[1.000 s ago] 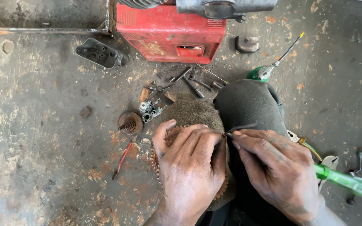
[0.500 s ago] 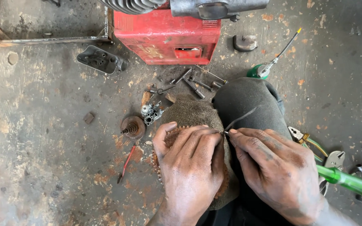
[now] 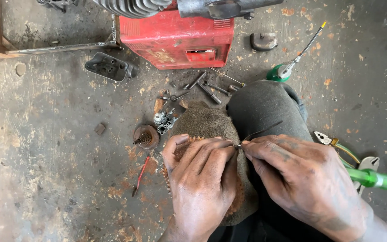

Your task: The person sits on the workshop floor with a rusty gear on their lap and uses a small pick to scrape debris from between the gear teeth, rotating the gear to reach different sections and occasionally brushing the loosened material away.

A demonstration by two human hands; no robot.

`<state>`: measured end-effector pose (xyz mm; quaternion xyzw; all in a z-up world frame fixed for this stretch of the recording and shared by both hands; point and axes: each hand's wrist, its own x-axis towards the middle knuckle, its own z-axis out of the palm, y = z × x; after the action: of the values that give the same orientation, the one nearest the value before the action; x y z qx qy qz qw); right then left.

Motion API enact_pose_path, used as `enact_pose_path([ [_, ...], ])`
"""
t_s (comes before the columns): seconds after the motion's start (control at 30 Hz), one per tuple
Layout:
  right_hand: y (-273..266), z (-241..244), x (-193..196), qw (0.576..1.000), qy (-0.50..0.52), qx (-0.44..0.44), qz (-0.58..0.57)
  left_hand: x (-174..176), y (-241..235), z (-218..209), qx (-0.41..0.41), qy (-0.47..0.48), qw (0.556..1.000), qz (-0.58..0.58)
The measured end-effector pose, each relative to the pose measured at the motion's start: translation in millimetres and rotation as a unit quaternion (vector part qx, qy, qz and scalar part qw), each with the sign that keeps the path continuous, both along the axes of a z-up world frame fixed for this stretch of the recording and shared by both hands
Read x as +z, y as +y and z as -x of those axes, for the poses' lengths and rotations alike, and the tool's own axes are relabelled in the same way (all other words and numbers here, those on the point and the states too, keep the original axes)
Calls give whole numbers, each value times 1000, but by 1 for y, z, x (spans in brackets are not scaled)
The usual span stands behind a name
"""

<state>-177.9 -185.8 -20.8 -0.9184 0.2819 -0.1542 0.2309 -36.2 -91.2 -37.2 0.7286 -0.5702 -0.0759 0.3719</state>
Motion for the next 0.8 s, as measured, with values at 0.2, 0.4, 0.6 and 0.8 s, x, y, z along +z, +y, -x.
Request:
enact_pose_path([
  [0.2, -9, 2, -1, 996, -26, 5, -89, -1, 1, 1, 0, 1, 1000, -12],
  [0.4, -13, 3, -1, 993, -45, 27, -102, -2, 3, 2, 4, 8, 1000, 2],
  [0.6, -12, 4, -1, 990, -81, 57, -105, -3, 8, 2, -10, 18, 999, 43],
  [0.8, -10, 8, -2, 985, -95, 49, -136, -5, 9, 4, -19, 46, 996, 78],
])
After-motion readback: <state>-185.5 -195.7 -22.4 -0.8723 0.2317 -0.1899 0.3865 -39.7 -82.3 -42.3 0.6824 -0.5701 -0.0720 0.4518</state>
